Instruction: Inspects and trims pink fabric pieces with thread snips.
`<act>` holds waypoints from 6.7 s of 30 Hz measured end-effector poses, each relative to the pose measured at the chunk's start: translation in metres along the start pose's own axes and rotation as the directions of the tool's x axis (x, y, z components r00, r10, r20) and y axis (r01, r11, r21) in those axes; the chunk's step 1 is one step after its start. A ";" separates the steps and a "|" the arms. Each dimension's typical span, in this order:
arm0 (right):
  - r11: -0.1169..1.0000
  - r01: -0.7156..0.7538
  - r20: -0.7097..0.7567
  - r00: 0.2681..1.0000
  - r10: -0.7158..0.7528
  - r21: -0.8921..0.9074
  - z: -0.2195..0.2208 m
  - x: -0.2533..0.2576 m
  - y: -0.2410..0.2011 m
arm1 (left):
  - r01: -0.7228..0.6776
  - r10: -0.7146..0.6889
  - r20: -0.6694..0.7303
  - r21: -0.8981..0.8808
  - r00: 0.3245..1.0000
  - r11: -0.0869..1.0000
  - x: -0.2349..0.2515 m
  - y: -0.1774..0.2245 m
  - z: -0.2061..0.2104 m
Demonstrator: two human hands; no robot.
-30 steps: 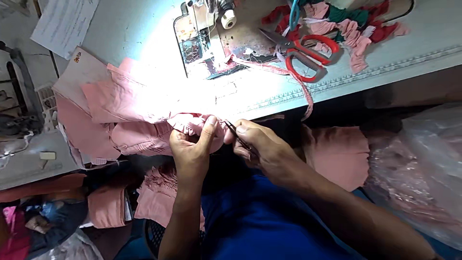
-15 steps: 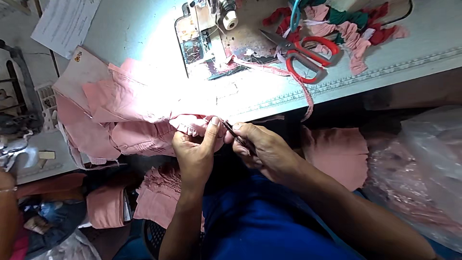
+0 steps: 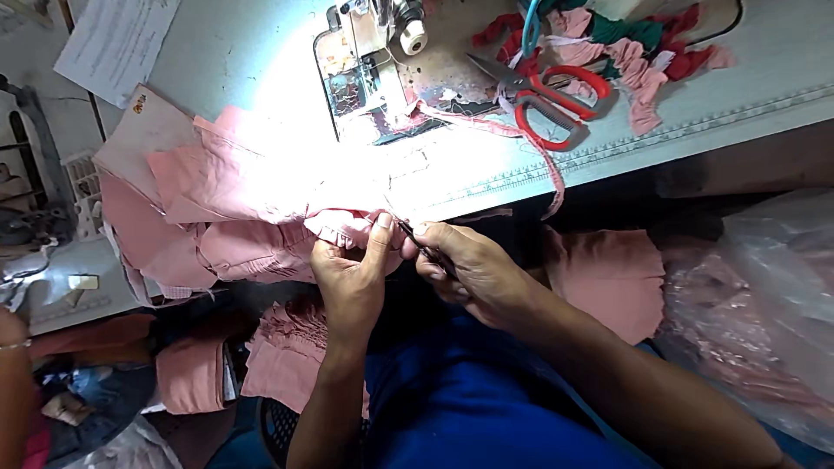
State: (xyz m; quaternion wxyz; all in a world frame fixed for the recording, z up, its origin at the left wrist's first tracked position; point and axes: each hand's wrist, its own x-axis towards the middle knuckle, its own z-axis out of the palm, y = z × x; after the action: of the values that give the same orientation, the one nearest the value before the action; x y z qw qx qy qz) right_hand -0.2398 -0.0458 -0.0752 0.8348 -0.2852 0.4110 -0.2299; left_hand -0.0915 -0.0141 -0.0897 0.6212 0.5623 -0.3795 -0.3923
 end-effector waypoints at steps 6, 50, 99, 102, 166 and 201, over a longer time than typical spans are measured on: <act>1.000 -0.005 -0.009 1.000 0.005 0.002 0.001 0.002 -0.002 | 0.003 -0.003 -0.003 0.013 1.000 1.000 0.000 0.000 0.001; 0.998 0.019 0.068 0.998 -0.015 -0.064 -0.007 0.010 -0.005 | 0.006 -0.002 0.043 -0.087 0.999 0.996 -0.003 -0.008 -0.006; 0.920 0.172 -0.070 0.975 -0.209 -0.352 -0.004 0.020 0.002 | -0.017 0.017 -0.004 0.063 1.000 0.998 -0.001 -0.007 -0.006; 0.894 0.204 -0.087 0.962 -0.258 -0.400 -0.005 0.021 0.004 | -0.019 0.019 -0.006 0.054 1.000 0.998 -0.001 -0.009 -0.005; 0.920 0.229 0.054 0.973 -0.223 -0.318 -0.015 0.023 -0.002 | 0.006 -0.005 0.036 -0.022 0.999 1.000 0.004 -0.005 -0.010; 0.969 0.240 0.111 0.966 -0.233 -0.055 -0.009 0.033 0.009 | -0.027 0.031 -0.072 0.058 0.997 0.998 0.008 -0.003 -0.005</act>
State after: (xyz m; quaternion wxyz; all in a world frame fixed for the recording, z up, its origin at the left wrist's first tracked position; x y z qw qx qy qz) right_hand -0.2276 -0.0622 -0.1035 0.8113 -0.3720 0.3378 -0.2988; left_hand -0.0838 -0.0195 -0.0932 0.6241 0.5881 -0.3757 -0.3515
